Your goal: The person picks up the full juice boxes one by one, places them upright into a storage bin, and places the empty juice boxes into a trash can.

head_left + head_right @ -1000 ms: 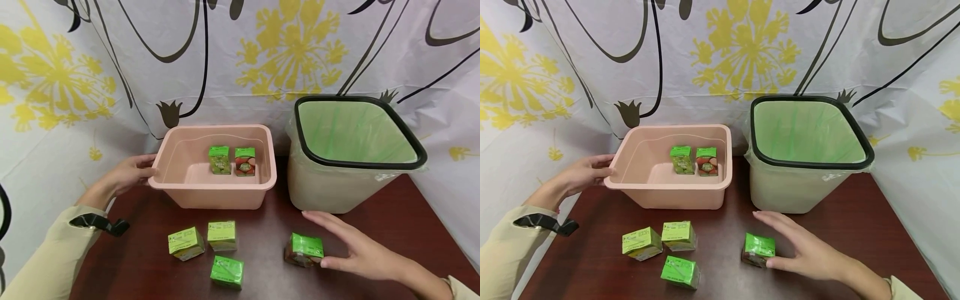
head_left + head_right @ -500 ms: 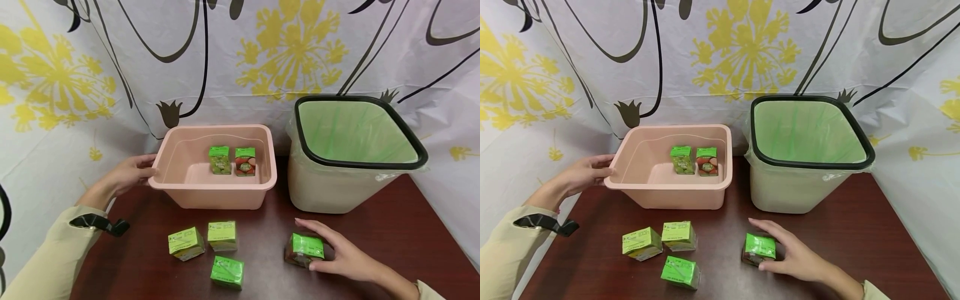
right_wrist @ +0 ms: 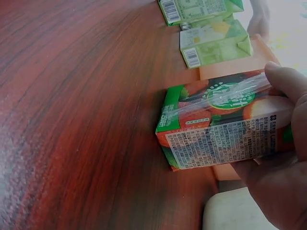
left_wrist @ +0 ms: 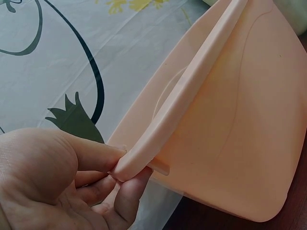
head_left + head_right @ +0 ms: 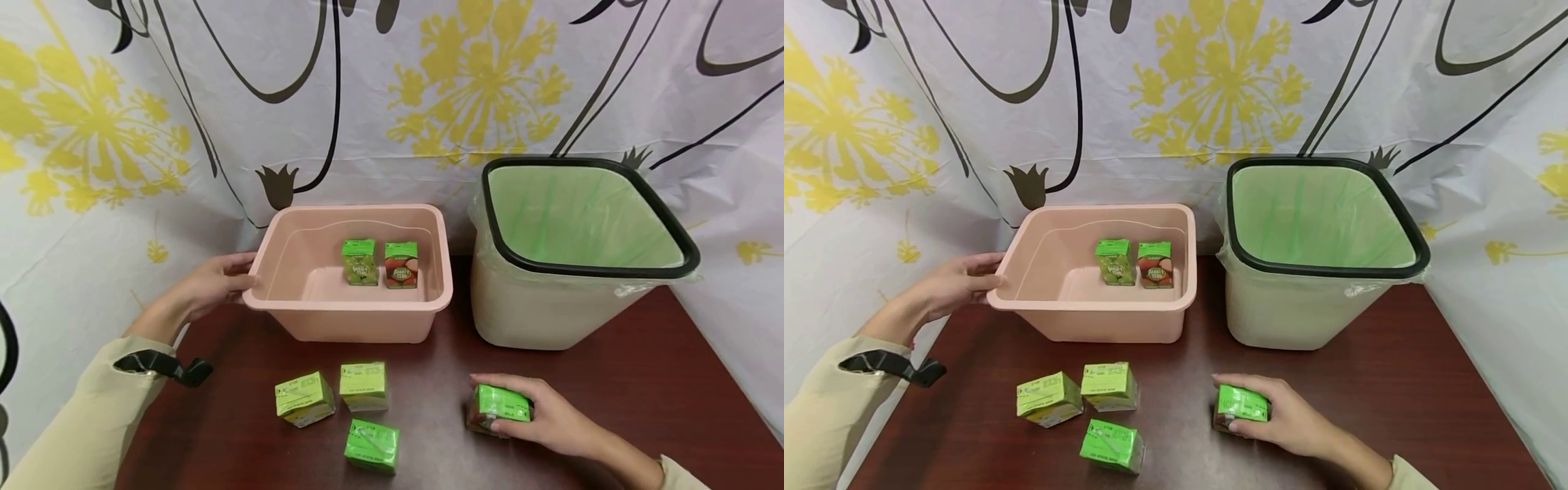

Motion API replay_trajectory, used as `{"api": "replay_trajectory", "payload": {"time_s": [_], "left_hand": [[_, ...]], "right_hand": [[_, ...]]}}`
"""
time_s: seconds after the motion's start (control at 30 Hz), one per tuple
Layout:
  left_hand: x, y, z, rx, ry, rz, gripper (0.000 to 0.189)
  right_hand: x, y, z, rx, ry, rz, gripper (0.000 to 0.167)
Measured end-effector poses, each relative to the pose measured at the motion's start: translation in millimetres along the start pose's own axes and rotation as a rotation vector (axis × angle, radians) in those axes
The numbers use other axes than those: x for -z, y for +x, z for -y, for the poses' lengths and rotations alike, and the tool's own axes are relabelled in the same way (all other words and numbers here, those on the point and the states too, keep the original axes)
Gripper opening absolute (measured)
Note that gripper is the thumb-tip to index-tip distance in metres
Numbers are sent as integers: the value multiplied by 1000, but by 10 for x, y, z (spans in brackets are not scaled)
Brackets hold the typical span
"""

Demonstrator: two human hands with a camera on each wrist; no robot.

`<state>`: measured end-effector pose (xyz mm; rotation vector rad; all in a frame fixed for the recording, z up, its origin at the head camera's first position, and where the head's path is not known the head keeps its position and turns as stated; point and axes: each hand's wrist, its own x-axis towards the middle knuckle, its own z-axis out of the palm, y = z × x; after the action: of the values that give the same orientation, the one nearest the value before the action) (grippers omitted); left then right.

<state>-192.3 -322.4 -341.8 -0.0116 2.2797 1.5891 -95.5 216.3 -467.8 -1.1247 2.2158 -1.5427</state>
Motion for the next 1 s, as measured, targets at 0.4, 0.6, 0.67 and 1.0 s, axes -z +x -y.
{"api": "replay_trajectory", "payload": {"time_s": [0.4, 0.6, 0.67, 1.0], "left_hand": [[13, 0, 12, -4, -3, -1, 65], [9, 6, 23, -10, -7, 8, 66], [7, 5, 23, -12, -9, 10, 66], [1, -4, -14, -6, 5, 8, 66]], "right_hand": [[38, 70, 68, -22, 52, -9, 60], [145, 189, 254, -18, 17, -23, 60], [199, 237, 342, -31, 22, -18, 60], [484, 573, 920, -85, 37, 31, 57]]}}
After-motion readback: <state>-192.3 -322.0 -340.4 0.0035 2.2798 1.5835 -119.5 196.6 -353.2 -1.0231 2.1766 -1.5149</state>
